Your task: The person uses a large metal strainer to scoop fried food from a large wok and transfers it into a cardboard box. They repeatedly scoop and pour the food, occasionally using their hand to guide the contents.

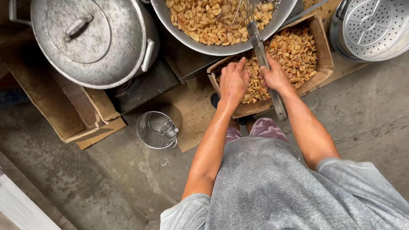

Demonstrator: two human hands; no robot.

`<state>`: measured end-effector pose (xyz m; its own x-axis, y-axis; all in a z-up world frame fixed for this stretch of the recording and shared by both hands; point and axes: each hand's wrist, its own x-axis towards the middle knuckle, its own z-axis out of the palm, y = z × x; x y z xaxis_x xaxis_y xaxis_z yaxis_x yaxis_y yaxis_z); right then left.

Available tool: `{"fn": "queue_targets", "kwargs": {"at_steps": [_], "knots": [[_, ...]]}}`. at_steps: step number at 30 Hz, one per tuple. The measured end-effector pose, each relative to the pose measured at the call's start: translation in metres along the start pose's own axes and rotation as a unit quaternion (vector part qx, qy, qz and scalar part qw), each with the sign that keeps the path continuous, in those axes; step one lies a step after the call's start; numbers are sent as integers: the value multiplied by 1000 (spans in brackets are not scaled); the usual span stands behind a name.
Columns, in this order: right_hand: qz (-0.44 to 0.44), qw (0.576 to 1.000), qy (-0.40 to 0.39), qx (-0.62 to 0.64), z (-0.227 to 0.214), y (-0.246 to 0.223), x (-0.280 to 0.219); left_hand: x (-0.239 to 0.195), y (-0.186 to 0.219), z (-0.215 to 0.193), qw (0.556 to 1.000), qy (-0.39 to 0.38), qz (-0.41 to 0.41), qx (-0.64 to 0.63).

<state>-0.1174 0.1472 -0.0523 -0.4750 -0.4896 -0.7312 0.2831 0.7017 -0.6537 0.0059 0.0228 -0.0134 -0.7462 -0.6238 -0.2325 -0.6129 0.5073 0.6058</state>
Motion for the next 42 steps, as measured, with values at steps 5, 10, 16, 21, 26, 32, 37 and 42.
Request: {"fn": "queue_targets", "kwargs": {"at_steps": [5,10,16,21,26,32,37,42], "knots": [[34,999,34,-24,-13,22,68,0,1,35,999,-32,-23,4],[-153,954,151,-209,-37,44,64,-25,19,72,993,-101,-38,-52],[-205,950,176,-159,-41,28,10,-20,27,91,955,-251,-21,-156],[-21,964,215,-155,6,40,14,-38,-12,113,877,-344,-17,-335],[-30,961,270,-53,125,74,42,-70,-103,103,927,-260,40,-267],[-19,965,242,99,244,41,61,-71,-176,3,946,-248,-97,-184],[-34,965,238,100,247,-23,18,-73,-151,-66,946,-230,-48,-222],[-166,949,259,72,242,-65,-38,-106,-133,-98,948,-188,14,-255]]}}
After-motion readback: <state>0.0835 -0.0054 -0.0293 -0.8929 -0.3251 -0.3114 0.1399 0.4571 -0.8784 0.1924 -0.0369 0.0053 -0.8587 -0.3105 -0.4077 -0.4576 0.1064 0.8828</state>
